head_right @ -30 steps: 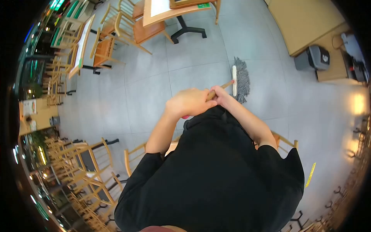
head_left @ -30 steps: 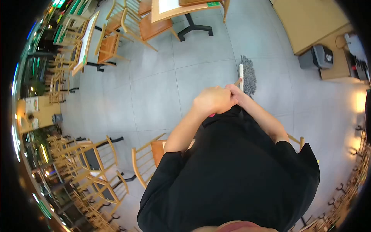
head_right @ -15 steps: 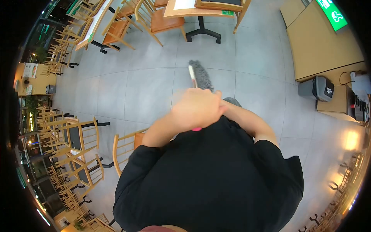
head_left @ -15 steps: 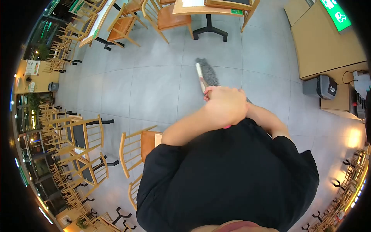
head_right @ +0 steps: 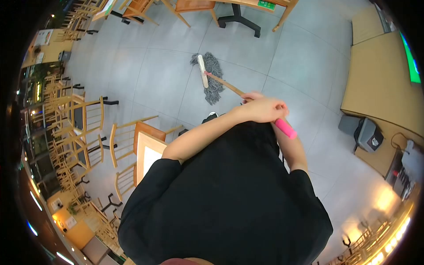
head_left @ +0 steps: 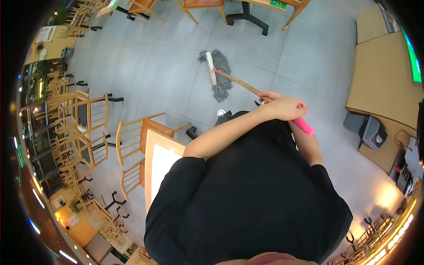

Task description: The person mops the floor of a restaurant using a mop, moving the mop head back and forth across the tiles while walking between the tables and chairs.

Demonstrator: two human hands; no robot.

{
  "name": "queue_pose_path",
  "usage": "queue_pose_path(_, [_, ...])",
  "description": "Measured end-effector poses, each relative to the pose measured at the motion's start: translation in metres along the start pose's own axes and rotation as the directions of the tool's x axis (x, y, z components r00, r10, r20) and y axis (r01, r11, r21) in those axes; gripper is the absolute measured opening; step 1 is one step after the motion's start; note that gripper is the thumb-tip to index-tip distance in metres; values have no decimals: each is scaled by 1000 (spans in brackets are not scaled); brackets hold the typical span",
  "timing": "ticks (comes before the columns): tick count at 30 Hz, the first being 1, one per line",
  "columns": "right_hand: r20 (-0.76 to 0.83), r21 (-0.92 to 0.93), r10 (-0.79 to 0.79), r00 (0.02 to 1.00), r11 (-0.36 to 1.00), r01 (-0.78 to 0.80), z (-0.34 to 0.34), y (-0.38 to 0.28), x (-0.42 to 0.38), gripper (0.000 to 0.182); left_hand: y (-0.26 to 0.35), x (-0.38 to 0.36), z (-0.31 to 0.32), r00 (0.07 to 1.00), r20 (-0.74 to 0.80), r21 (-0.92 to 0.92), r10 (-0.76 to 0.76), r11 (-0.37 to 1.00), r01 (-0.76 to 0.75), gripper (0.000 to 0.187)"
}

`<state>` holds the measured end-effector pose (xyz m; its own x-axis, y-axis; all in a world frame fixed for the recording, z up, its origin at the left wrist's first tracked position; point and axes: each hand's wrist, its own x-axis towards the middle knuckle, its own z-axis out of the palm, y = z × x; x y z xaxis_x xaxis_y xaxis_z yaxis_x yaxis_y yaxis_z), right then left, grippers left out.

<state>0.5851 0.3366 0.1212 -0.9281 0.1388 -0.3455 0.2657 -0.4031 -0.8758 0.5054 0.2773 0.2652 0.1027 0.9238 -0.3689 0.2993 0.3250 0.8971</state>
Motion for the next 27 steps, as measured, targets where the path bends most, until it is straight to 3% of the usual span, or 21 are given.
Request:
queue_pose_path(2, [69, 121, 306, 949, 942, -313, -75, 0, -12, 31, -31, 44, 14, 972, -163, -256, -171, 958, 125, 35])
queue_pose_path(3, [15, 31, 429, 903, 903, -429, -88, -11, -20, 33, -57, 65, 21, 940, -217, -384, -263, 908, 166, 35])
queue_pose_path(4, [-39, -46, 543, 839, 838, -544, -101, -24, -28, 34, -113, 90, 29, 893, -421, -105, -157, 987, 124, 35])
queue_pose_path(5, [-27, -69, 559, 829, 826, -559, -108, -41, -45, 33, -153, 109, 40, 824, -566, 186, 11, 976, 115, 36])
queue_pose_path(7, [-9, -140, 595, 804, 795, -590, -126, -79, -79, 32, -154, 111, 43, 883, -453, 373, -123, 874, 313, 41])
queue_pose_path(10, [-102, -510, 668, 737, 601, -615, -124, -138, -124, 36, -125, 130, 39, 945, -32, 333, -324, 889, 316, 44])
queue_pose_path(11, [-136, -636, 678, 722, 499, -588, -125, -143, -132, 36, -125, 139, 44, 944, -15, 346, -329, 884, 314, 46])
queue_pose_path(14, [-256, -885, 324, 911, 300, -356, -145, -92, -163, 41, -138, 161, 61, 947, 14, 382, -322, 877, 293, 50])
queue_pose_path(17, [-384, -874, 277, 881, 197, -443, -119, -107, -150, 35, -158, 169, 68, 958, -50, 384, -284, 880, 281, 53])
queue_pose_path(18, [-387, -880, 229, 893, 197, -432, -116, -100, -145, 24, -163, 167, 70, 958, -73, 382, -278, 879, 284, 53])
queue_pose_path(21, [-377, -869, 201, 904, 263, -420, -110, -86, -117, 22, -186, 161, 60, 936, -133, 362, -326, 863, 351, 53])
queue_pose_path(25, [-310, -865, 192, 931, 350, -360, -78, -53, -51, 27, -232, 122, 20, 890, -260, 344, -374, 826, 448, 51])
queue_pose_path(27, [-262, -859, 201, 944, 398, -323, -44, -35, -7, 32, -268, 88, -3, 835, -419, 262, -356, 834, 487, 46])
